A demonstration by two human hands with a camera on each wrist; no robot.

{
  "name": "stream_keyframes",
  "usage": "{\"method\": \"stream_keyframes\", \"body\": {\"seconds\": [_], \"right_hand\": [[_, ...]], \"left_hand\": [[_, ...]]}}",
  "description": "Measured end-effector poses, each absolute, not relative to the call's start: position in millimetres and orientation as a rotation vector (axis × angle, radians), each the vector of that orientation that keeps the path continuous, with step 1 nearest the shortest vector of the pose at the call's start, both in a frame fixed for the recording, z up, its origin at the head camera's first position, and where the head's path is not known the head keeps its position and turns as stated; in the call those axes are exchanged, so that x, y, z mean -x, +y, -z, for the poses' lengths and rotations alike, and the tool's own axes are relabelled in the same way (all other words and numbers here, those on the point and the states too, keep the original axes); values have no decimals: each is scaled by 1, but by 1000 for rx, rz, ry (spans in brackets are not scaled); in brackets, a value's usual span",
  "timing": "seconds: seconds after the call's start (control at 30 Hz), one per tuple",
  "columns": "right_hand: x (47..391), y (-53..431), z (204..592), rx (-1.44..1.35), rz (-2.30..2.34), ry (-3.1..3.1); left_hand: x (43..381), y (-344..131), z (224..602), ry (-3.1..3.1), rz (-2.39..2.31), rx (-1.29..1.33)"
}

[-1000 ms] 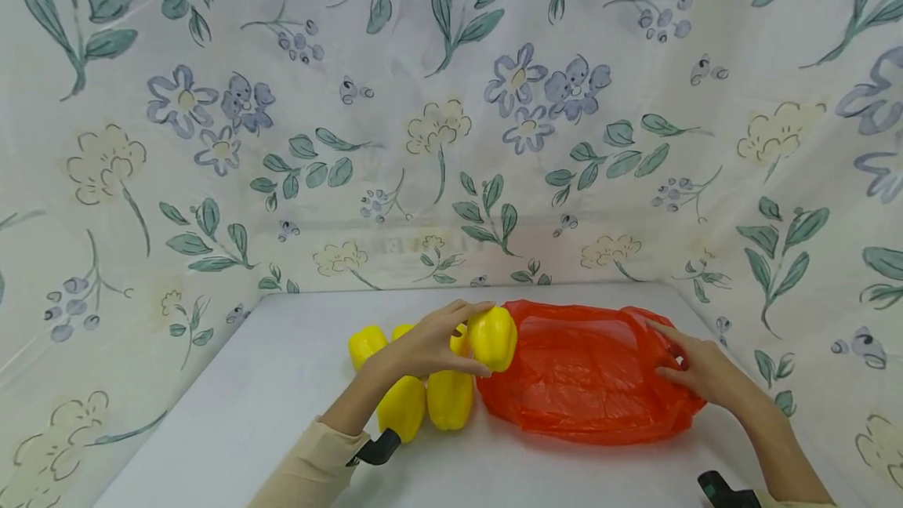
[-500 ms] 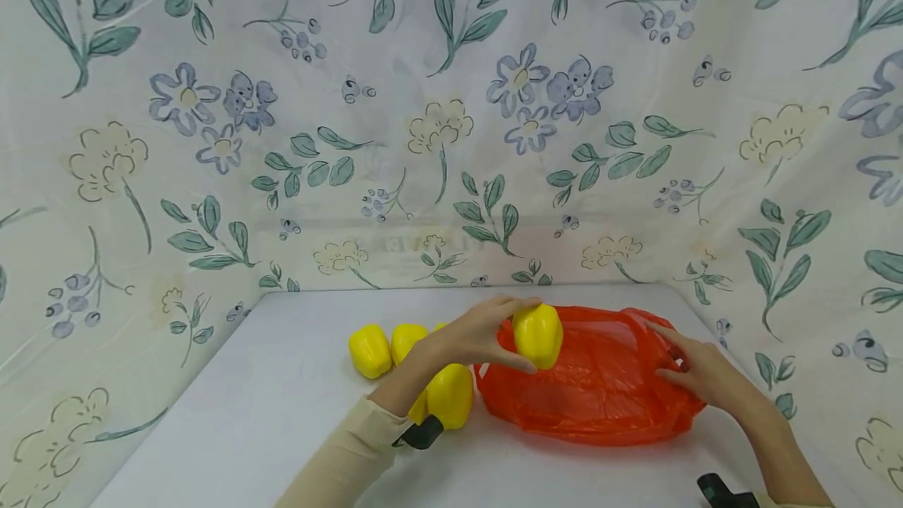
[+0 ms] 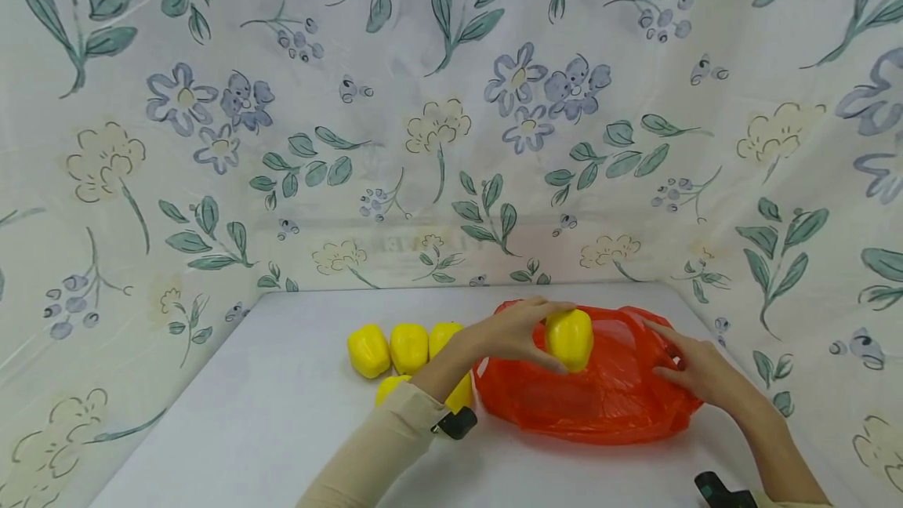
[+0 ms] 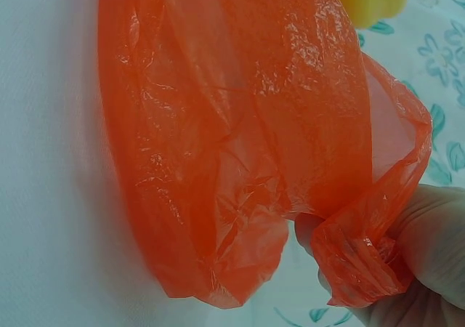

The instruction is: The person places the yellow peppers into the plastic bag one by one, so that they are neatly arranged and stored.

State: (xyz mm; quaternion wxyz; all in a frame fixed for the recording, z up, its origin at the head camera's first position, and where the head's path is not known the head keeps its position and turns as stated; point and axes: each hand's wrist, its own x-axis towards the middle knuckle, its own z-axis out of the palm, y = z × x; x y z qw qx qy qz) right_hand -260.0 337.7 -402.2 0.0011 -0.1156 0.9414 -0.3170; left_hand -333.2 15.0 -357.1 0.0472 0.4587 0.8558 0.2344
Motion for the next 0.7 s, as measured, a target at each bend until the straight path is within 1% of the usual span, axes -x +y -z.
{"method": "stream_keyframes", "body": {"seconds": [0.23,0.7], "right_hand": [[259,336,403,332,977,2967],[261,338,404,351,978,2967]], "left_hand": [[337,32,363,2564,-711,-1323],[350,64,383,2579,-533,-1202]]}}
